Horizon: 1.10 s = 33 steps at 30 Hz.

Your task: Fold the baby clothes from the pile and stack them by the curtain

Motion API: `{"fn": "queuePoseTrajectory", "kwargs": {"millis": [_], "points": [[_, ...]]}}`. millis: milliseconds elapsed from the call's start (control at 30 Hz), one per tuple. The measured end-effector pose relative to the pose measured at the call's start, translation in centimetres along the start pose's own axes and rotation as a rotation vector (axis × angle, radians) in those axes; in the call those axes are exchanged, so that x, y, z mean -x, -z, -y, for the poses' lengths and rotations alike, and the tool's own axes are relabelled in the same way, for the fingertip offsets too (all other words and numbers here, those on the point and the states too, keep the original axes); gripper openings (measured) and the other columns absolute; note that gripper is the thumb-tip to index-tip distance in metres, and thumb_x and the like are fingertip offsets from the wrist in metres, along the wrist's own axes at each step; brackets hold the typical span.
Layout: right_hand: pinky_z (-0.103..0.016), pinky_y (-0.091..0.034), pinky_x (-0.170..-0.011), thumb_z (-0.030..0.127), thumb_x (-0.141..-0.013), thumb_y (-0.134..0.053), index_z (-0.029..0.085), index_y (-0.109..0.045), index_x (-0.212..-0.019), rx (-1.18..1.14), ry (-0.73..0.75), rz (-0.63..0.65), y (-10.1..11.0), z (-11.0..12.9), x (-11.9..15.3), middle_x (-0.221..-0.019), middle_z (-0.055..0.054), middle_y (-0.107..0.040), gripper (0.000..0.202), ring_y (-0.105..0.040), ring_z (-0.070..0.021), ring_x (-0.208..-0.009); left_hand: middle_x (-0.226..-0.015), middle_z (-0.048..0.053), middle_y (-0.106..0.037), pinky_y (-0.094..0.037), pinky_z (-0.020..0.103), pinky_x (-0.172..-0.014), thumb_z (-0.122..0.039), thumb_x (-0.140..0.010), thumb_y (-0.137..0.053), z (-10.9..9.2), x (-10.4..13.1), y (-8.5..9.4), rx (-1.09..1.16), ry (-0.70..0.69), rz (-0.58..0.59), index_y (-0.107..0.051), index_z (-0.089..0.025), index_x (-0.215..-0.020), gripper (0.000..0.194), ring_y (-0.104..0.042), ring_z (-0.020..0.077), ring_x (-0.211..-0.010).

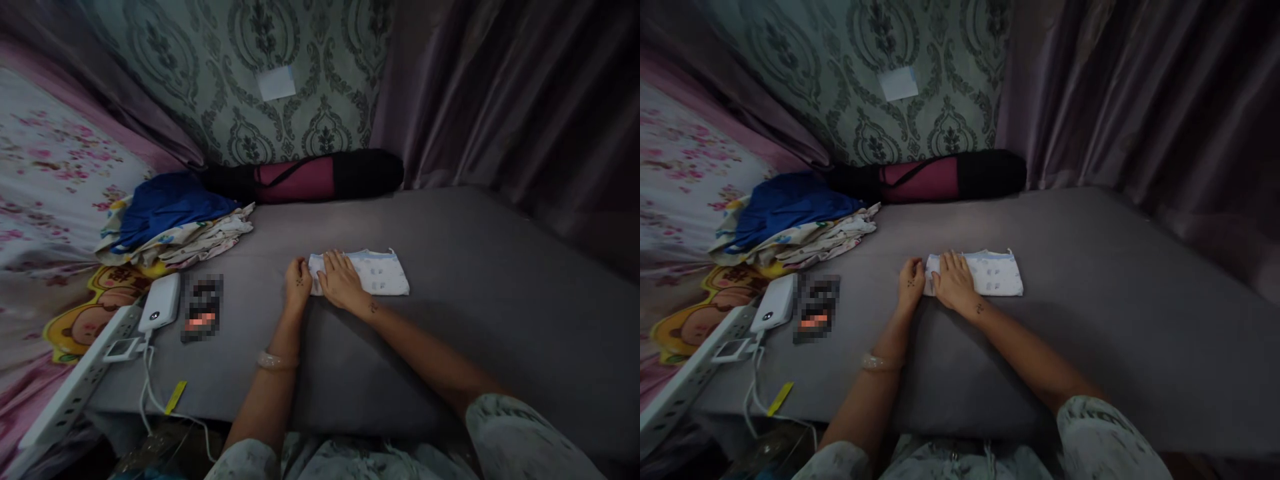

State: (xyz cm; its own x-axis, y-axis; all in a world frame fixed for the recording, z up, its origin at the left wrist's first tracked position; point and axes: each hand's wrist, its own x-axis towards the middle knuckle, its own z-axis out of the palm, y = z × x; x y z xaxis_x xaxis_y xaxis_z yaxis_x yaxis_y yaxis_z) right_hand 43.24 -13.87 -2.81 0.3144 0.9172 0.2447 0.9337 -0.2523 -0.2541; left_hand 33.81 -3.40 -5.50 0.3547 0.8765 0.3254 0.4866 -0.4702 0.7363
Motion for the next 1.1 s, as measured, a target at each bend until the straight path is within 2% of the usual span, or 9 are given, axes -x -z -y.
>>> {"fn": "queuePoseTrajectory", "kwargs": {"millis": [67, 200, 267, 367, 500, 667, 867, 967, 1100], "points": [[-0.044, -0.016, -0.117, 0.038, -0.098, -0.027, 0.0, -0.039, -0.144, 0.024, -0.029, -0.003, 0.1, -0.7, 0.3, -0.151, -0.02, -0.036, 0.061, -0.027, -0.0298, -0.142, -0.106, 0.011, -0.068, -0.048, 0.037, -0.094, -0.02, -0.09, -0.042, -0.3, 0.2, -0.1, -0.032, -0.042, 0.009, -0.062, -0.018, -0.105, 0.025, -0.063, 0.0212, -0.104], [-0.043, -0.02, -0.116, 0.036, -0.098, -0.026, 0.0, -0.041, -0.143, 0.008, -0.024, 0.074, 0.7, -1.8, 0.9, -0.151, -0.019, -0.036, 0.059, -0.029, -0.0294, -0.142, -0.103, 0.012, -0.067, -0.047, 0.038, -0.095, -0.017, -0.09, -0.042, -0.9, 0.8, -0.2, -0.079, -0.192, 0.053, -0.061, -0.016, -0.106, 0.024, -0.062, 0.022, -0.103], [-0.042, -0.019, -0.117, 0.035, -0.098, -0.025, 0.0, -0.038, -0.144, 0.005, -0.041, 0.054, 1.2, -2.4, 1.2, -0.152, -0.019, -0.035, 0.059, -0.027, -0.0289, -0.142, -0.106, 0.013, -0.067, -0.046, 0.039, -0.096, -0.016, -0.09, -0.043, -1.3, 1.2, -0.3, -0.107, -0.264, 0.094, -0.06, -0.016, -0.107, 0.024, -0.062, 0.023, -0.104], [-0.042, -0.016, -0.118, 0.034, -0.098, -0.026, -0.001, -0.036, -0.145, 0.029, -0.078, 0.047, 1.6, -3.3, 1.7, -0.152, -0.019, -0.034, 0.06, -0.024, -0.0284, -0.143, -0.114, 0.012, -0.066, -0.041, 0.045, -0.103, -0.015, -0.09, -0.043, -1.8, 1.9, -0.4, -0.171, -0.364, 0.171, -0.059, -0.016, -0.109, 0.025, -0.057, 0.0258, -0.116], [-0.041, -0.018, -0.117, 0.037, -0.098, -0.024, 0.0, -0.037, -0.145, 0.013, -0.05, 0.127, 1.8, -4.7, 2.3, -0.152, -0.018, -0.035, 0.061, -0.027, -0.028, -0.143, -0.125, 0.012, -0.063, -0.031, 0.05, -0.111, -0.017, -0.091, -0.046, -2.4, 2.5, -0.4, -0.245, -0.455, 0.296, -0.059, -0.018, -0.112, 0.025, -0.05, 0.0257, -0.127], [-0.043, -0.016, -0.118, 0.04, -0.099, -0.02, -0.002, -0.035, -0.146, 0.033, -0.101, 0.084, 2.0, -6.2, 3.0, -0.154, -0.02, -0.03, 0.064, -0.023, -0.0289, -0.144, -0.131, 0.014, -0.059, -0.034, 0.049, -0.109, -0.021, -0.093, -0.045, -2.7, 2.6, -0.2, -0.306, -0.454, 0.343, -0.059, -0.017, -0.115, 0.027, -0.051, 0.0256, -0.127], [-0.043, -0.019, -0.118, 0.046, -0.098, -0.015, 0.001, -0.034, -0.147, 0.008, -0.079, 0.12, 2.6, -8.6, 3.7, -0.155, -0.018, -0.029, 0.069, -0.022, -0.0274, -0.145, -0.135, 0.012, -0.055, -0.034, 0.048, -0.11, -0.023, -0.094, -0.044, -2.9, 2.8, -0.1, -0.367, -0.408, 0.35, -0.058, -0.019, -0.12, 0.03, -0.049, 0.0247, -0.128], [-0.045, -0.016, -0.118, 0.046, -0.098, -0.015, 0.0, -0.034, -0.147, 0.072, -0.099, 0.087, 2.7, -10.0, 4.3, -0.155, -0.019, -0.029, 0.069, -0.02, -0.0291, -0.145, -0.136, 0.011, -0.055, -0.033, 0.045, -0.111, -0.025, -0.095, -0.043, -3.2, 2.9, 0.0, -0.395, -0.39, 0.352, -0.057, -0.02, -0.121, 0.03, -0.049, 0.0234, -0.127], [-0.046, -0.017, -0.118, 0.045, -0.098, -0.018, 0.002, -0.036, -0.146, 0.099, -0.09, 0.11, 2.5, -11.2, 4.7, -0.154, -0.019, -0.031, 0.067, -0.023, -0.0297, -0.144, -0.132, 0.01, -0.058, -0.035, 0.043, -0.107, -0.027, -0.096, -0.04, -4.0, 2.4, 0.2, -0.485, -0.372, 0.361, -0.058, -0.019, -0.117, 0.029, -0.052, 0.0236, -0.123]]}}
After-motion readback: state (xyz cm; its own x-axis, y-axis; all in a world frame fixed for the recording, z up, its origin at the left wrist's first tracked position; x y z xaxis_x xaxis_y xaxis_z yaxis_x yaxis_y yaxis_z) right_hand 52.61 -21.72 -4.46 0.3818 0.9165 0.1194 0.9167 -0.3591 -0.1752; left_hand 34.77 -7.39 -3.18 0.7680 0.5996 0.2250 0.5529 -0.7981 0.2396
